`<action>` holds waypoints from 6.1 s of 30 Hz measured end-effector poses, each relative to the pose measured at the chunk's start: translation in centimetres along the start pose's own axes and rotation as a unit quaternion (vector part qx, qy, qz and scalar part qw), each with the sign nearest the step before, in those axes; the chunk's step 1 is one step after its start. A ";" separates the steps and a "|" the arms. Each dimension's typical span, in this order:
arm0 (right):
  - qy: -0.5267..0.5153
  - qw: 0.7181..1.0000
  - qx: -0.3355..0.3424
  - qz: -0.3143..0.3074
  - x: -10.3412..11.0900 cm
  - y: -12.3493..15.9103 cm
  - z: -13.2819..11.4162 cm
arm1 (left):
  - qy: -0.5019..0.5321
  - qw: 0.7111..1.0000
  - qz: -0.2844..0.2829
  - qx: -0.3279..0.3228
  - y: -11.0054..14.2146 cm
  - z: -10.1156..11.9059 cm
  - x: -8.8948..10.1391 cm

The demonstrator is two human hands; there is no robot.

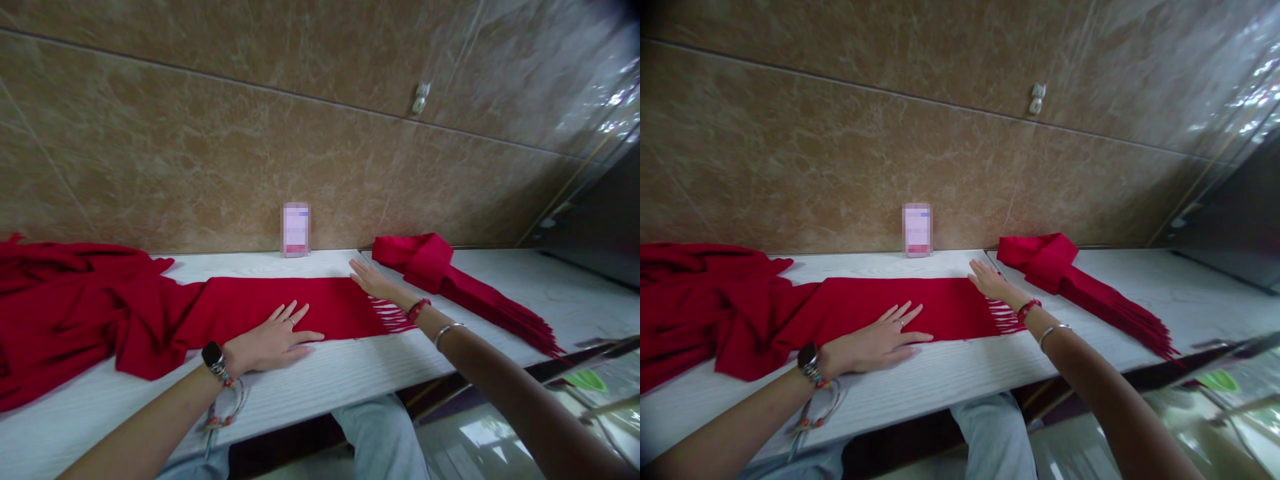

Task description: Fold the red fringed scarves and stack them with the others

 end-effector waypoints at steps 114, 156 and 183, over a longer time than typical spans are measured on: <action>-0.148 0.954 0.243 0.092 2.7 4.0 -4.5 | -0.143 0.981 0.005 0.131 -5.3 4.4 -1.0; -0.163 0.953 0.242 -0.087 0.8 -0.1 -4.8 | -0.026 0.981 0.052 0.183 -4.3 3.3 -1.7; -0.081 0.966 0.242 -0.042 -0.8 -0.8 -4.1 | -0.023 0.976 0.022 0.214 -4.4 3.2 -1.8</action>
Point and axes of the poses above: each hand's wrist, its own y-axis away from the middle knuckle, its own x-axis out of the back of the hand, z = x × y, the point moved 3 cm from there along -y, towards the middle knuckle, and after that the axes turned 10 degrees about z, right-handed, at the moved point
